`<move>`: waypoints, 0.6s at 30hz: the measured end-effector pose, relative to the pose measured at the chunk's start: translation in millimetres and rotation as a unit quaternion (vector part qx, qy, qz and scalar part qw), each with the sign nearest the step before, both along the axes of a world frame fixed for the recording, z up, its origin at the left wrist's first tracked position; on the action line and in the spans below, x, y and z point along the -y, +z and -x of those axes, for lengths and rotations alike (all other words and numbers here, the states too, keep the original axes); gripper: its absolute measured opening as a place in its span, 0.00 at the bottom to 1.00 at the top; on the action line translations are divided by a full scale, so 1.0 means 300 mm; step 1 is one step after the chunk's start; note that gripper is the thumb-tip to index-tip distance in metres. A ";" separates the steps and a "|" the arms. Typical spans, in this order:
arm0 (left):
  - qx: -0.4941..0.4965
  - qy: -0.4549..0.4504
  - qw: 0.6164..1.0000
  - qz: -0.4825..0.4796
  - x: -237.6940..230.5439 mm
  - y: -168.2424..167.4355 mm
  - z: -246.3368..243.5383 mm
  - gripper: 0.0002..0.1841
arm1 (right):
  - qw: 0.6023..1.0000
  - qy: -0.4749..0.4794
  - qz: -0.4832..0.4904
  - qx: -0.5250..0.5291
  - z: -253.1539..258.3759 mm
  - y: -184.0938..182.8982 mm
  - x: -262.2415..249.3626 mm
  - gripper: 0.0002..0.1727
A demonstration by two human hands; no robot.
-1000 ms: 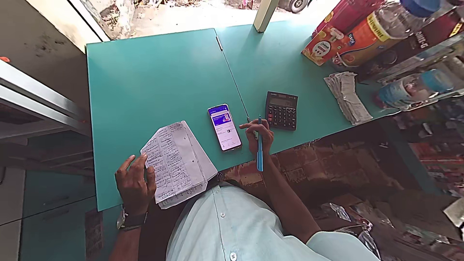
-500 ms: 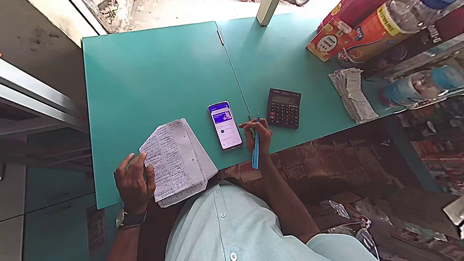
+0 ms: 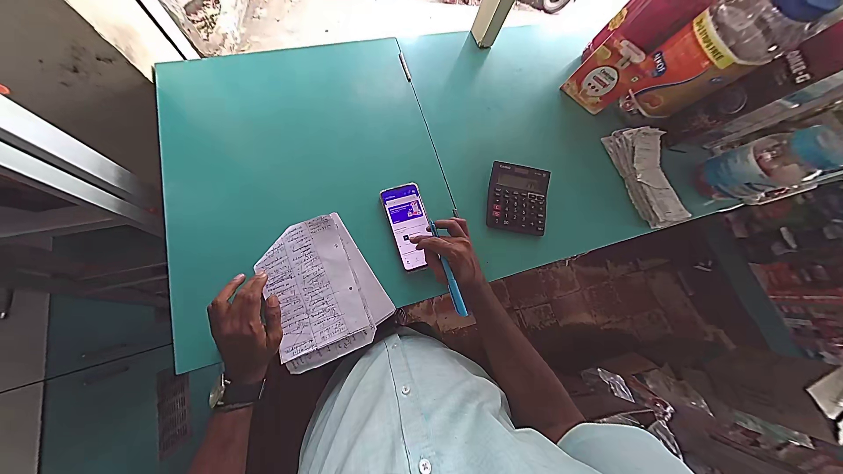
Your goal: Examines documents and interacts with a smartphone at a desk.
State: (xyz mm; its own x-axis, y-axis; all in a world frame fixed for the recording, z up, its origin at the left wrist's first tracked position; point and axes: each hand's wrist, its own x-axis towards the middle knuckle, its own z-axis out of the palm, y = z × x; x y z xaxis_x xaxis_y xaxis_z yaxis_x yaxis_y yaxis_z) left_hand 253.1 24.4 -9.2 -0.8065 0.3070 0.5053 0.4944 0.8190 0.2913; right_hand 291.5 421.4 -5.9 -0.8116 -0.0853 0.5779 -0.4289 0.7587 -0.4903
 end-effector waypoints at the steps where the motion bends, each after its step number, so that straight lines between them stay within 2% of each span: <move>1: -0.001 0.002 1.000 0.000 0.001 -0.001 0.001 0.27 | 1.000 -0.021 0.001 -0.008 -0.001 -0.001 0.002 0.13; 6: -0.002 -0.002 1.000 -0.003 0.001 -0.004 0.004 0.27 | 0.984 -0.172 -0.005 -0.045 -0.006 0.004 0.008 0.14; 8: -0.001 -0.003 1.000 -0.002 0.001 -0.004 0.003 0.27 | 0.984 -0.165 0.010 -0.060 -0.007 0.002 0.007 0.13; 14: -0.007 -0.003 1.000 -0.005 0.006 -0.015 0.006 0.26 | 0.999 -0.047 -0.002 -0.027 -0.005 0.008 0.008 0.14; 18: -0.007 0.001 1.000 -0.005 0.004 -0.014 0.003 0.27 | 0.996 -0.086 -0.030 -0.013 -0.006 0.005 0.011 0.13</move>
State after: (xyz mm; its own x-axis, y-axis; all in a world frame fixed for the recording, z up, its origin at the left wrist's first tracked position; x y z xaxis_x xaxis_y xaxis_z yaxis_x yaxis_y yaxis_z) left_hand 252.2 23.1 -13.3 -0.7993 0.3013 0.5200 0.4976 0.8170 0.2914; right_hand 293.1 418.0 -4.3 -0.8018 0.0184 0.5973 -0.3026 0.8494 -0.4323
